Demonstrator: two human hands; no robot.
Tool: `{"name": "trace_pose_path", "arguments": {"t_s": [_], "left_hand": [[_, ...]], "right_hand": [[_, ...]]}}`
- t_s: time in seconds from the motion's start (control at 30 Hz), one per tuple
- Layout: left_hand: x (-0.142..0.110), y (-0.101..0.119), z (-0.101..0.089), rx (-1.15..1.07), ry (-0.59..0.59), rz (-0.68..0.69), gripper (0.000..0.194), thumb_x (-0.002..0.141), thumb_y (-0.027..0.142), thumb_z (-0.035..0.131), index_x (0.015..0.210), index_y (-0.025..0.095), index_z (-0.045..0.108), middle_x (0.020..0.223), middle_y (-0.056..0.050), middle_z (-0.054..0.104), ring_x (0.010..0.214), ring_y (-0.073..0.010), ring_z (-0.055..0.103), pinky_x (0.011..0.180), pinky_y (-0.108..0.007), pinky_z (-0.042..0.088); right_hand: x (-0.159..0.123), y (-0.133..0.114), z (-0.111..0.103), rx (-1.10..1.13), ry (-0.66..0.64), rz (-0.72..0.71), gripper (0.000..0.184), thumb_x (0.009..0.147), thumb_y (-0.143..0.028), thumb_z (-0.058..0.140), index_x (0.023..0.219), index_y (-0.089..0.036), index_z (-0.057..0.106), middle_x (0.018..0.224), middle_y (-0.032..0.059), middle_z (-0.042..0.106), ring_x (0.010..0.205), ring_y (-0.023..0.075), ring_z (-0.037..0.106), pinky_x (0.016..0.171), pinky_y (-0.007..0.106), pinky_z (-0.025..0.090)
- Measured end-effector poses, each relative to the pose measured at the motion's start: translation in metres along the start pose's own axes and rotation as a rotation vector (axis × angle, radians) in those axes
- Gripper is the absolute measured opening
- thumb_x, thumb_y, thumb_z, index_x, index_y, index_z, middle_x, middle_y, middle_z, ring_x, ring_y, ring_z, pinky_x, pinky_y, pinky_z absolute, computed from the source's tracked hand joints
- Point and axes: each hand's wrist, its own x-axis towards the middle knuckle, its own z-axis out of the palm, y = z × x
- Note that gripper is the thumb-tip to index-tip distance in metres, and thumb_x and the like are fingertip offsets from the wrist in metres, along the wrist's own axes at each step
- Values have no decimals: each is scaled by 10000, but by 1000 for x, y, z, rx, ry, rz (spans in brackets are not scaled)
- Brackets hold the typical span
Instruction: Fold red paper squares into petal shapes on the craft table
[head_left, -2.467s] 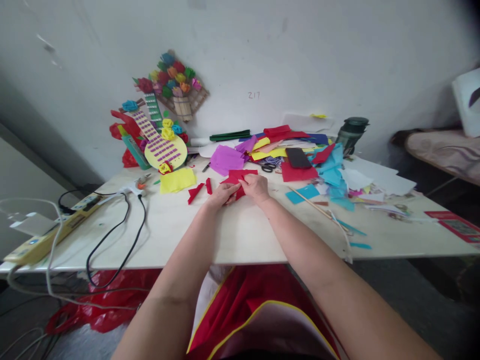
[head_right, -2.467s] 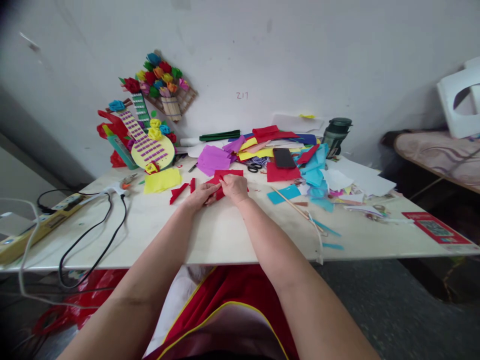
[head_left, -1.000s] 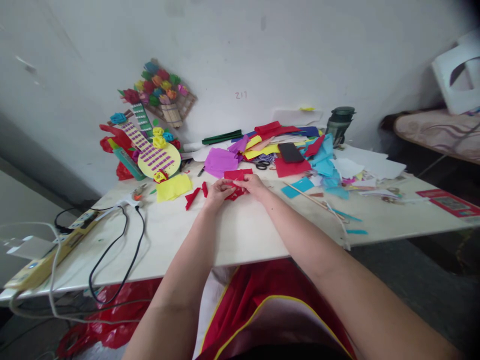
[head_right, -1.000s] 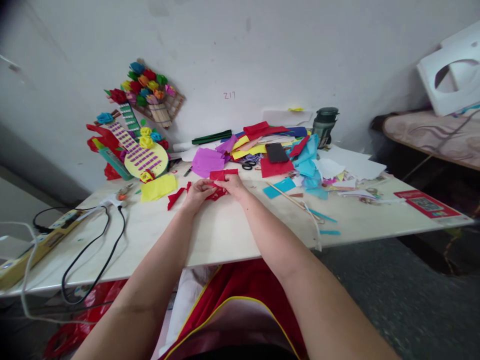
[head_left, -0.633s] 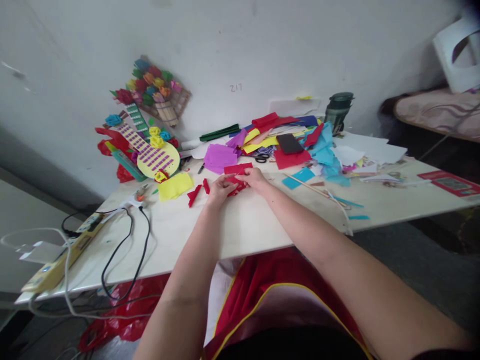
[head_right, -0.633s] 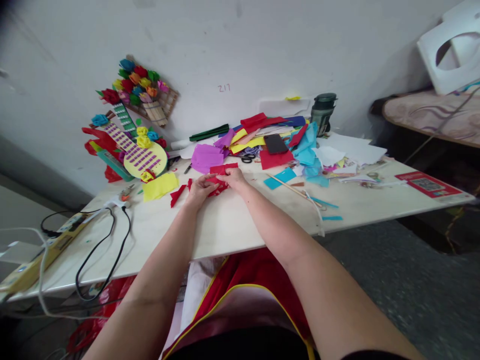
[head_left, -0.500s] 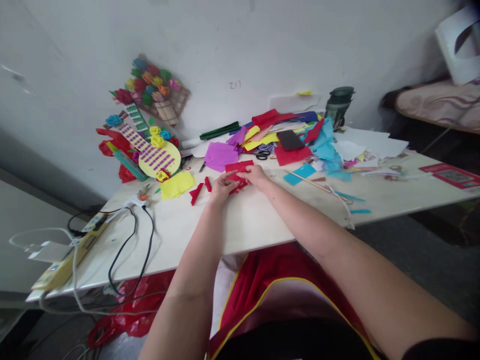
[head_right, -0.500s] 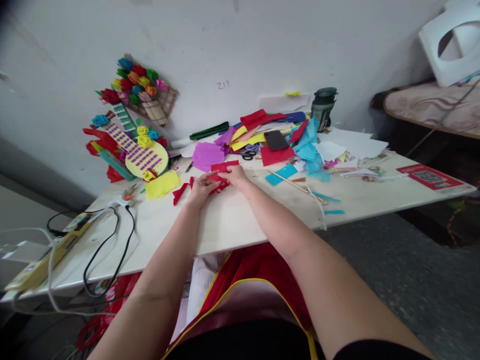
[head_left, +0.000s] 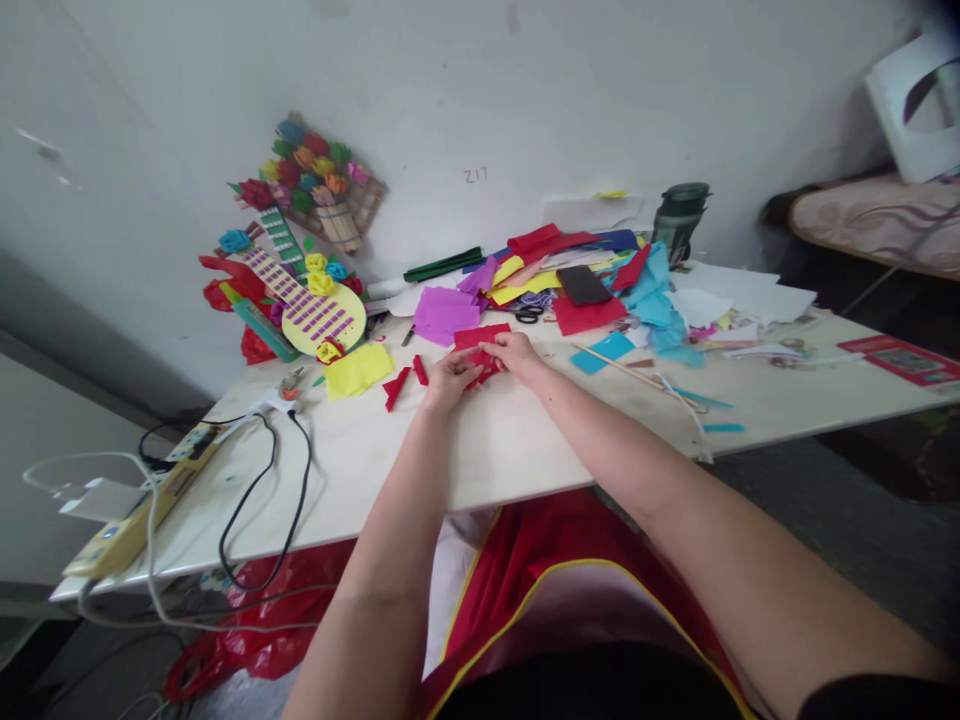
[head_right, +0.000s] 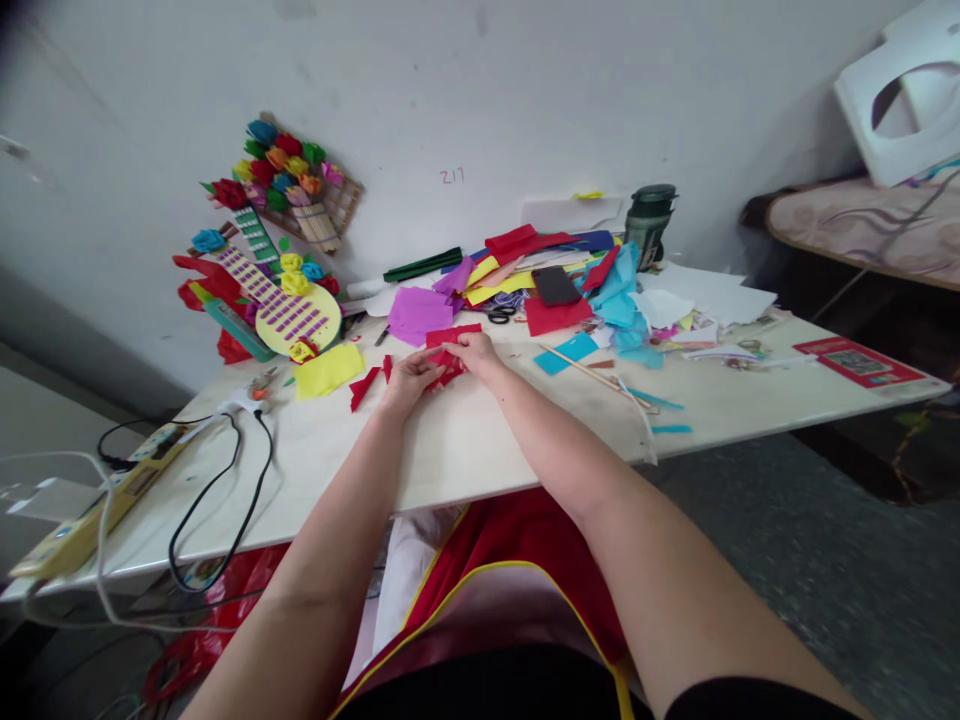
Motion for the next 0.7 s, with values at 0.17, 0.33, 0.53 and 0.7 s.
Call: {"name": "trace_pose_path", "arguments": {"t_s": [0.17, 0.33, 0.53, 0.7], "left_hand": [[1, -3, -1, 2, -7, -27, 483, 601, 283, 767, 1042, 131, 640, 593, 5, 620, 457, -94, 524, 434, -217, 372], [1, -9, -5, 85, -16, -95, 357, 650, 302, 734, 949, 111, 687, 532, -8, 609, 426, -77, 477, 445, -211, 361], [2, -7, -6, 68, -28, -144, 346, 647, 289, 738, 939, 109, 696, 521, -4, 612, 438, -74, 481, 472, -205, 380], [0, -3, -7, 43, -38, -169, 348, 609, 300, 765, 905, 127, 702, 548, -3, 626, 462, -76, 504, 480, -201, 394]], "right_hand": [[3, 3, -1, 46, -18, -20, 346, 687, -326, 661, 520, -200, 387, 339, -83, 362, 305, 68, 357, 332, 197, 246], [8, 8, -1, -45, -8, -97, 316, 643, -346, 665, 518, -195, 417, 368, -89, 381, 328, 72, 391, 355, 198, 304], [11, 10, -1, -113, 41, -45, 278, 694, -372, 610, 538, -198, 460, 321, -83, 360, 326, 101, 427, 365, 205, 318], [11, 8, -3, -125, 93, -70, 227, 682, -374, 624, 586, -184, 542, 343, -74, 417, 342, 102, 447, 379, 203, 331]]}}
